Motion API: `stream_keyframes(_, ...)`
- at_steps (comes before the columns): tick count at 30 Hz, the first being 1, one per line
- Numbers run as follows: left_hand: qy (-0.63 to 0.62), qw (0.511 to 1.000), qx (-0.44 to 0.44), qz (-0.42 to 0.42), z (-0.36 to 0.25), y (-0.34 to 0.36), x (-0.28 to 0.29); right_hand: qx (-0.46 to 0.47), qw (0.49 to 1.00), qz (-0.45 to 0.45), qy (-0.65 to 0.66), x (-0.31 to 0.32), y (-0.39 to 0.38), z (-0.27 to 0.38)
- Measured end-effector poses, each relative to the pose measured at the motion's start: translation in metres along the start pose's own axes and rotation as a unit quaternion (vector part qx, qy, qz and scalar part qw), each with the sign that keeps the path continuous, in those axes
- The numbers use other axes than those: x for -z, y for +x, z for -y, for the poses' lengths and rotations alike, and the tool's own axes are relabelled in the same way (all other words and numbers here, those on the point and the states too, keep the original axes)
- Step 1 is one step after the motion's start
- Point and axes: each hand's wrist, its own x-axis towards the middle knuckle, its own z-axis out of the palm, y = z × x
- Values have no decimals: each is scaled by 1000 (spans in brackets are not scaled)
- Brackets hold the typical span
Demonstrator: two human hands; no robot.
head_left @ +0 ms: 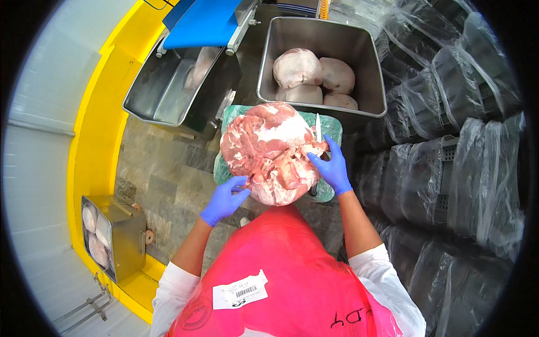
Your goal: The person trims fat from a large piece of raw meat using a knife on a green cutting board. The trimmed fat is placed into a metal bin. The person then wraps the trimmed meat in plastic wrap and places it into a metal bin.
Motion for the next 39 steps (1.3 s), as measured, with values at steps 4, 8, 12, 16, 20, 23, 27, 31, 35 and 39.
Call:
stream_keyframes(4, -67, 996, 53, 4, 6, 6, 4, 13, 997, 24, 68, 6, -10, 57)
stream_keyframes(8, -98, 993, 59, 32, 3, 20, 1, 143, 988, -57, -18, -6, -25, 53)
stream_keyframes(12, -25, 998, 20, 45, -23, 40, 3, 142, 983, -65, -98, -14, -45, 50)
stream_keyframes(16, 28, 996, -3, 85, -38, 63, 16, 119, 984, -124, -51, -21, -44, 51)
stream_keyframes(20, 76, 993, -57, 66, -23, 86, 32, -170, 974, -84, 124, -11, -29, 13)
stream_keyframes(23, 181, 958, -222, -31, -31, 112, 43, -176, 959, -162, 151, -19, -10, 18)
stream_keyframes(27, 265, 893, -360, -49, -66, 138, 34, -104, 976, -180, 63, -30, -3, 28)
stream_keyframes(31, 227, 887, -401, 8, -75, 160, -8, -73, 983, -167, -16, -33, -7, 33)
stream_keyframes(35, 308, 880, -360, 2, -81, 174, -51, -20, 966, -255, -18, -44, -25, 21)
stream_keyframes(39, 376, 865, -332, 8, -79, 181, -55, -10, 969, -243, 34, -35, -33, 25)
